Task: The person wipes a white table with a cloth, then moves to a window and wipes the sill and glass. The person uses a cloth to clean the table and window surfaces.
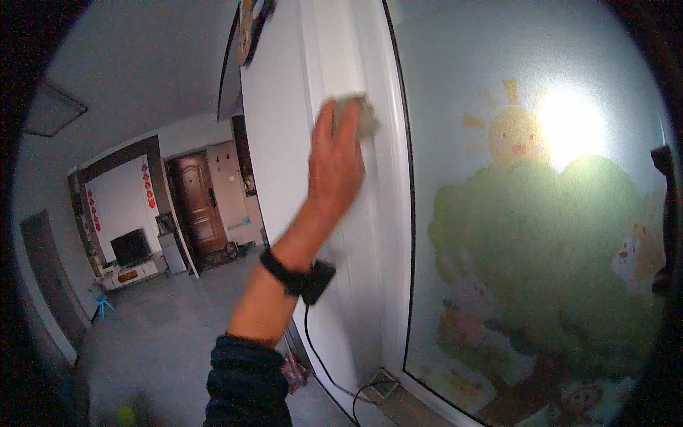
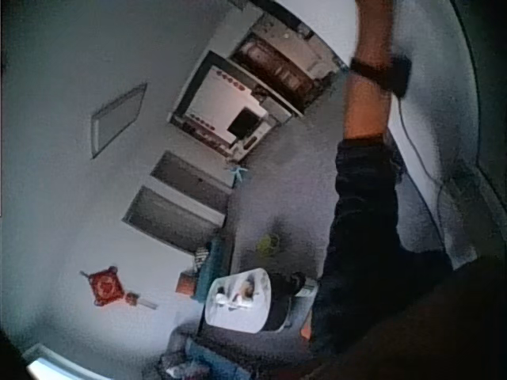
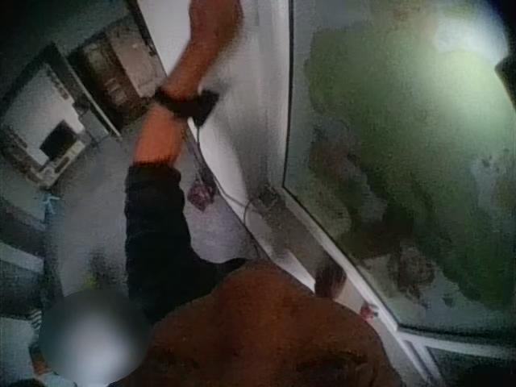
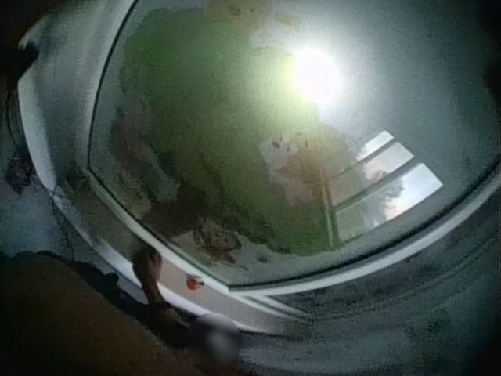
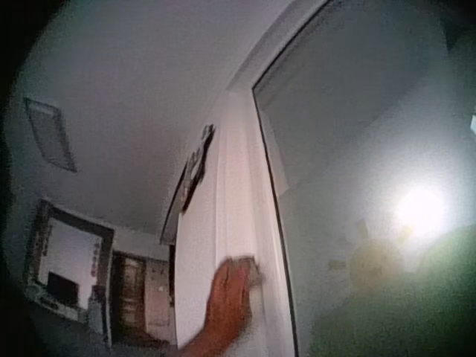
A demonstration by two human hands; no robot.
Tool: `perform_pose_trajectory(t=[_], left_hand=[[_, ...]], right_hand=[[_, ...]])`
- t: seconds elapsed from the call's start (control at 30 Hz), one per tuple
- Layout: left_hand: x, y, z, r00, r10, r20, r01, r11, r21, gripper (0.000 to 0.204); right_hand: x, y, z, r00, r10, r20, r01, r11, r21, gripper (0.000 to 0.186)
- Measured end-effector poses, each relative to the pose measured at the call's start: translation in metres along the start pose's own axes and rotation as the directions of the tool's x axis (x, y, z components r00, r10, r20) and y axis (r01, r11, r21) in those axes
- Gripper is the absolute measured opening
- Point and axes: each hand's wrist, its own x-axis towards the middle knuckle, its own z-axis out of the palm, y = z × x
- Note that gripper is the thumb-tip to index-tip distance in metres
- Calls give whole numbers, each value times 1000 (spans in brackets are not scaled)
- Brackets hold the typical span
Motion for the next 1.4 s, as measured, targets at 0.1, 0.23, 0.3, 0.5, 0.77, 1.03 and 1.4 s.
perform_pose_trajectory(t=[0.1,0.23,0.3,0.5,0.77,1.03,1.4], left_hand=[[75,-22,18,992,126,8,-124,954,272,52],[120,-33,51,988,153,17,-141,857,495,45],[121,-32,72,982,48,181,-154,754,638,41],[96,-46,60,939,254,232,-341,779,526,34],[-37,-8,18,862,295,412,-470,769,432,39],[-141,15,-5,796,296,529,-405,909,102,27],[-238,19,-38,508,511,693,-478,837,-266,33]], right_hand=[[3,0,-2,1000,3,12,-3,1000,3,32],[7,4,-1,1000,13,21,-13,1000,5,32],[8,8,2,999,17,29,-17,1000,8,32],[8,10,10,1000,16,22,-16,1000,-2,34],[-1,8,17,1000,10,22,-10,1000,-12,36],[-8,8,34,1000,24,12,-24,999,-22,36],[11,14,41,998,56,9,-56,996,-64,37]])
